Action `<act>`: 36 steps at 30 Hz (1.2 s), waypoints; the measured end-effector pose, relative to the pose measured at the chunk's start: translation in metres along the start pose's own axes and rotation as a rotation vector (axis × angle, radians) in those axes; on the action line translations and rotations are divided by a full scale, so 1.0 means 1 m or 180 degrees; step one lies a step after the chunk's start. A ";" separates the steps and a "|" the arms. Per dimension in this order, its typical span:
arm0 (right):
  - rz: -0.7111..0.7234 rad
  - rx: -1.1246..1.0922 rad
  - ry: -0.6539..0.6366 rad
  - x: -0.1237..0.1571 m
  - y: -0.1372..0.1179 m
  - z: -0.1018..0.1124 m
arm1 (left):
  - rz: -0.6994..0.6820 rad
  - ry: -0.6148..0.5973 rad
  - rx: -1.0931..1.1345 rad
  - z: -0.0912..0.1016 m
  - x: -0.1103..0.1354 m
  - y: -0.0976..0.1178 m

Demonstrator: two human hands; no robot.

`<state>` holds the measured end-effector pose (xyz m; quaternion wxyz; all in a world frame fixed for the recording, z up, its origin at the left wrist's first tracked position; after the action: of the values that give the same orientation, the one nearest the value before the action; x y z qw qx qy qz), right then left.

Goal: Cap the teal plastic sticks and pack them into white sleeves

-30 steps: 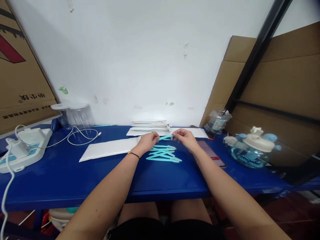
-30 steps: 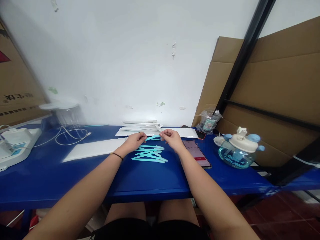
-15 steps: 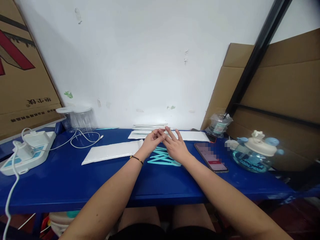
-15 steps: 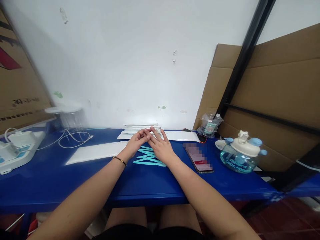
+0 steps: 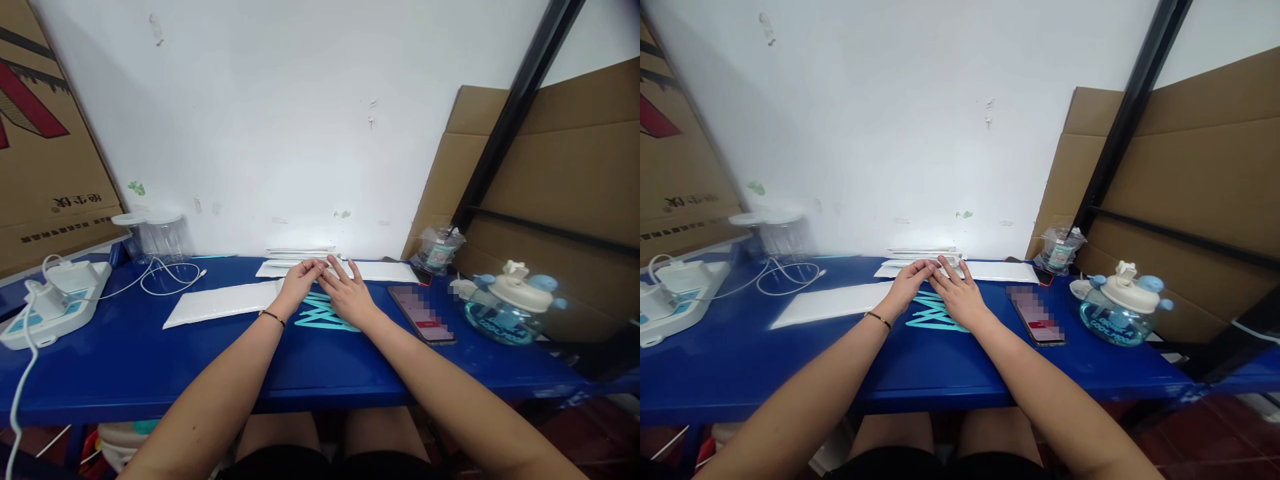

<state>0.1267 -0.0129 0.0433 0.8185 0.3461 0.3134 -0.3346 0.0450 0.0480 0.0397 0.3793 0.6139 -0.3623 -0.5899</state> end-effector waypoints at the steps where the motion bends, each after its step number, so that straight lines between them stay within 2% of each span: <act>1: 0.0005 -0.0003 -0.0005 0.000 0.000 0.000 | 0.0028 -0.0012 0.0014 0.000 0.000 -0.001; 5: -0.0025 0.0013 -0.0006 0.000 0.002 0.001 | 0.0091 -0.0101 0.0000 -0.001 0.000 0.001; 9: -0.0107 0.0083 0.0050 -0.002 0.003 0.008 | 0.0203 0.0307 -0.0311 0.017 -0.007 -0.006; 11: -0.0120 0.0057 0.0076 -0.004 0.005 0.010 | 0.0193 0.0453 -0.0630 0.027 -0.012 -0.013; 13: -0.0284 -0.0028 0.0134 -0.003 0.016 0.011 | 0.0023 0.0460 -0.1244 0.033 -0.015 -0.019; 15: -0.0834 -0.0130 0.0279 0.004 0.047 0.011 | -0.0277 0.0252 -0.2084 0.032 -0.016 -0.023; 18: -0.2093 -0.0248 0.0474 0.033 0.110 0.003 | -0.0653 -0.0287 -0.2992 0.020 -0.011 -0.031; 21: -0.2604 -0.0397 0.0277 0.056 0.144 -0.014 | -0.0778 -0.0640 -0.3331 0.012 -0.006 -0.039; 24: -0.2454 -0.0583 -0.0263 0.060 0.141 -0.036 | -0.0873 -0.0746 -0.3554 0.008 -0.005 -0.042; 29: -0.1569 -0.0521 -0.1359 0.056 0.102 -0.069 | -0.1073 -0.0878 -0.3868 0.004 -0.002 -0.043; 32: -0.1373 -0.0393 -0.1473 0.054 0.097 -0.072 | -0.1111 -0.0925 -0.4000 0.002 -0.001 -0.042; 36: -0.1255 -0.0404 -0.1277 0.052 0.099 -0.064 | -0.1073 -0.0892 -0.3986 0.003 -0.003 -0.039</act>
<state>0.2140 0.0729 0.0035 0.8034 0.1535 0.2268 -0.5287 0.0420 0.0681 0.0059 0.5163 0.2432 0.1040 -0.8146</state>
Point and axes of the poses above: each hand's wrist, its own x-axis away from the middle knuckle, its own z-axis out of the back of the hand, y = z × x, the point moved 9 cm from there along -x, towards the middle knuckle, and after that the axes turned 14 degrees about y, right-handed, at the moved point
